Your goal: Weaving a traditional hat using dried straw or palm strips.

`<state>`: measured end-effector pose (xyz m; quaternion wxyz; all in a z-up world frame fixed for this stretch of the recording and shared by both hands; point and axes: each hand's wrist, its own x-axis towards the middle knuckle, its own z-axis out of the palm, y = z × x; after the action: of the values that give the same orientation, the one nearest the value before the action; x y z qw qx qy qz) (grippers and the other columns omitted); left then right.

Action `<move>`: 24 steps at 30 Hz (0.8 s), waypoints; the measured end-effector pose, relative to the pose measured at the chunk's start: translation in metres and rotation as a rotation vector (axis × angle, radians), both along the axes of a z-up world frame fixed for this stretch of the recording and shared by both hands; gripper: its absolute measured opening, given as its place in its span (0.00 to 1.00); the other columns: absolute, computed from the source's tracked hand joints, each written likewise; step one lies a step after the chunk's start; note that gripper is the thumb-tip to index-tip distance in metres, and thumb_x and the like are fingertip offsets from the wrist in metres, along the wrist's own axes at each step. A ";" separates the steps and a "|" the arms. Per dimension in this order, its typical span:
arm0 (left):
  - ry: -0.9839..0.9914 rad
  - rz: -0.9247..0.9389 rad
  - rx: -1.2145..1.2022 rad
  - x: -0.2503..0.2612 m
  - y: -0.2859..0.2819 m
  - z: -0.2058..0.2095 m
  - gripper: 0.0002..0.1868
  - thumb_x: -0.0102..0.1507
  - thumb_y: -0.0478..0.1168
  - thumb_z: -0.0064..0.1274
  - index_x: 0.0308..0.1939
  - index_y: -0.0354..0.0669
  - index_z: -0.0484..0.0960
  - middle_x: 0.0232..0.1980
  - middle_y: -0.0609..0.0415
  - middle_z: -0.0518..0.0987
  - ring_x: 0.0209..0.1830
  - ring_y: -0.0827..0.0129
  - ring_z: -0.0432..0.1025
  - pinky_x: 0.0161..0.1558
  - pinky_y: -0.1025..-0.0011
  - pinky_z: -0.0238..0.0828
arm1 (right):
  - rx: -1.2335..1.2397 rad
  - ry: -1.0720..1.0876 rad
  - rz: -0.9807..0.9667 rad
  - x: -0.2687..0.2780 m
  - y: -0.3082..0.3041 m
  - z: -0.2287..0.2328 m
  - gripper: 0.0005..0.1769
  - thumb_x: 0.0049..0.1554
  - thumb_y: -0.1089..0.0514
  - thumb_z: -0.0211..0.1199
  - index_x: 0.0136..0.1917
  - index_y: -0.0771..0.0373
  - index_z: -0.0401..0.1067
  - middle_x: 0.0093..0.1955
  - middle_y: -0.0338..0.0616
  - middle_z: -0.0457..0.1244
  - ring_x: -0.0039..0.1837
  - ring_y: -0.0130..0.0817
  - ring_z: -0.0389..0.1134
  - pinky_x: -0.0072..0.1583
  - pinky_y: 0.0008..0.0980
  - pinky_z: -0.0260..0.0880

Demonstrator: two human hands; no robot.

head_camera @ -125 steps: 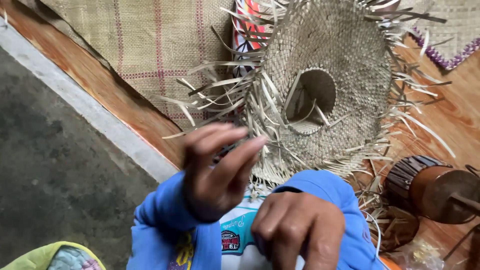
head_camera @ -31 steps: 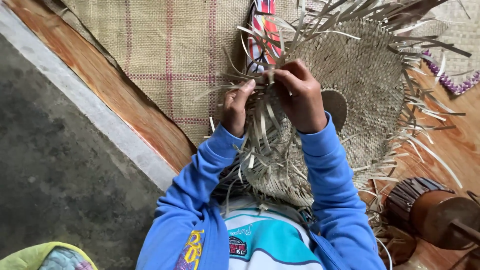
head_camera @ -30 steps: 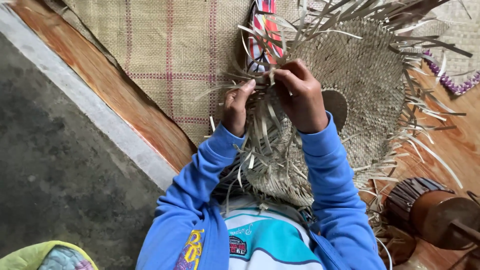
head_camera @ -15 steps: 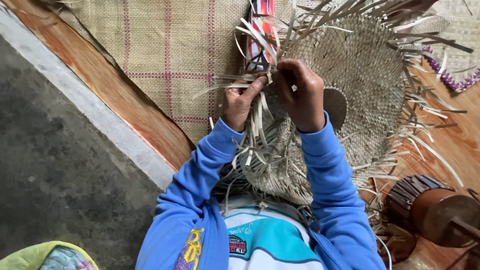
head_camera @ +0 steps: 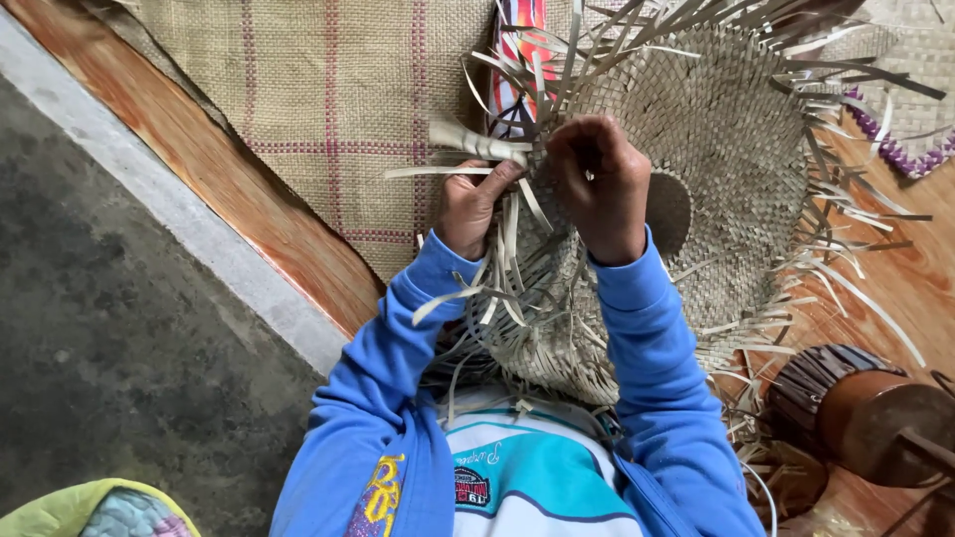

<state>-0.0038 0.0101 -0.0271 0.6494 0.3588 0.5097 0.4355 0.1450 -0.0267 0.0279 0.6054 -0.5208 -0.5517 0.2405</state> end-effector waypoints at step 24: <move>-0.261 0.047 0.035 0.006 0.005 0.003 0.12 0.61 0.38 0.69 0.42 0.32 0.88 0.36 0.44 0.85 0.34 0.65 0.81 0.37 0.60 0.86 | 0.270 -0.441 0.052 -0.009 -0.024 -0.019 0.13 0.59 0.71 0.63 0.50 0.56 0.83 0.51 0.49 0.64 0.52 0.48 0.64 0.56 0.41 0.71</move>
<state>0.0024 0.0149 -0.0238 0.6936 0.2983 0.4214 0.5024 0.1363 -0.0507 0.0089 0.5282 -0.4607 -0.7107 0.0607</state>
